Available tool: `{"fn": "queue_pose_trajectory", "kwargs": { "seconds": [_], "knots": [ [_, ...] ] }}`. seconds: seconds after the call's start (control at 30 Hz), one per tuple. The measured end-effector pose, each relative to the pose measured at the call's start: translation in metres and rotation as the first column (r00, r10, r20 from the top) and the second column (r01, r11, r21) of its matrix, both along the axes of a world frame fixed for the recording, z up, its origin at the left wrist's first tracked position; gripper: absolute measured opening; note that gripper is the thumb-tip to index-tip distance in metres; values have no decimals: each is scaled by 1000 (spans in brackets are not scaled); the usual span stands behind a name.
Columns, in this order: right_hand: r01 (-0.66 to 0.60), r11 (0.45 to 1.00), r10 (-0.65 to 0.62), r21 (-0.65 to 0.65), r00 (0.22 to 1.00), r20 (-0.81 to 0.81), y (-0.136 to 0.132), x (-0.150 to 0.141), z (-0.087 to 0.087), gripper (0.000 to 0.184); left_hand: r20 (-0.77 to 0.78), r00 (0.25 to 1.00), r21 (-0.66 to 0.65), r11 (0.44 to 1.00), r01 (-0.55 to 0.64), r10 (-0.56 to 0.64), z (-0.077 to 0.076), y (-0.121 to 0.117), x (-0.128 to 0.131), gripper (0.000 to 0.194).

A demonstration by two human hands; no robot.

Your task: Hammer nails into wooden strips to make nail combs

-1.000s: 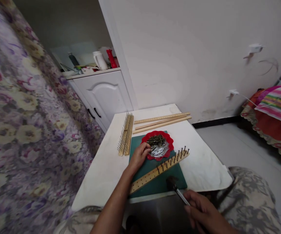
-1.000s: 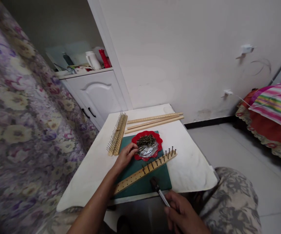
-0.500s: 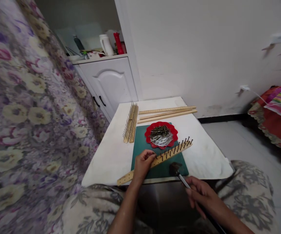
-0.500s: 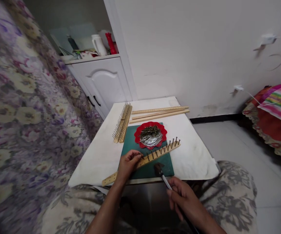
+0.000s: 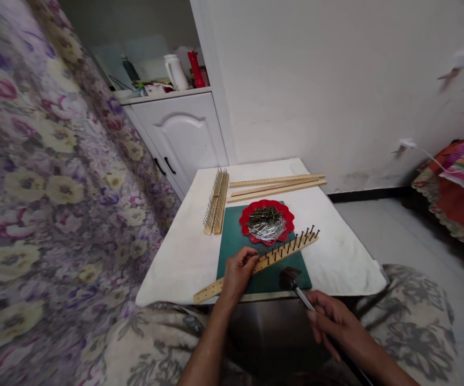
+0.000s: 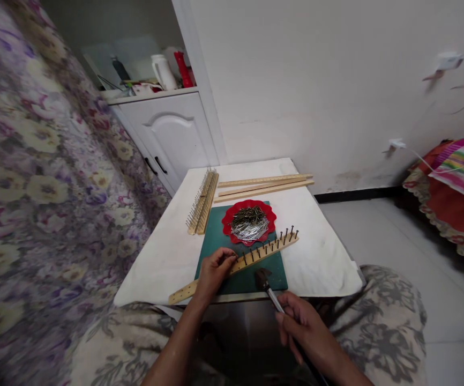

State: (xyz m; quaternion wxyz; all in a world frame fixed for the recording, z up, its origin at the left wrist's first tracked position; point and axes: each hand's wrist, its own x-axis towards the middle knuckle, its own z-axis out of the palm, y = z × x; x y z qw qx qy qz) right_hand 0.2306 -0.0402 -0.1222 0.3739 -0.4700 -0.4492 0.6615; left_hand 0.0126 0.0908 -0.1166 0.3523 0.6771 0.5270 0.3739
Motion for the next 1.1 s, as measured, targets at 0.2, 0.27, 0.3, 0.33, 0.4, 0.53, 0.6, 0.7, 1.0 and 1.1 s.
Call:
{"fn": "queue_pose_trajectory", "kwargs": {
  "seconds": [0.2, 0.27, 0.3, 0.33, 0.4, 0.53, 0.6, 0.7, 1.0, 1.1],
  "knots": [
    [-13, 999, 12, 29, 999, 33, -1, -3, 15, 26, -64, 998, 43, 999, 9, -6, -5, 2, 1, 15],
    [-26, 999, 25, 36, 999, 32, 3, -5, 27, 27, -68, 998, 51, 999, 10, -6, -7, 2, 1, 14],
    [-29, 998, 27, 54, 999, 34, 6, -6, 34, 27, -67, 998, 57, 998, 11, -7, -8, 2, 1, 13],
    [-32, 996, 29, 79, 999, 38, 10, -8, 41, 27, -64, 998, 65, 998, 11, -7, -8, 2, 1, 13],
    [-33, 992, 27, 123, 998, 50, 21, -14, 54, 27, -53, 999, 81, 997, 13, -9, -9, 2, 0, 13],
    [-15, 982, 3, 187, 998, 61, 43, -30, 70, 22, -32, 999, 83, 996, 21, -19, -9, 2, 0, 14],
    [-19, 980, 6, 199, 998, 66, 50, -38, 71, 20, -26, 1000, 79, 997, 17, -15, -8, 2, 0, 15],
    [-31, 980, 12, 195, 996, 93, 56, -45, 69, 19, -19, 1000, 72, 997, 11, -10, -8, 2, 0, 14],
    [-52, 981, 29, 188, 992, 125, 56, -46, 70, 19, -18, 1000, 80, 997, 8, -6, -8, 1, 0, 14],
    [-49, 981, 28, 189, 993, 116, 55, -44, 67, 18, -25, 1000, 72, 997, 14, -12, -9, 1, 0, 14]
  ]
}}
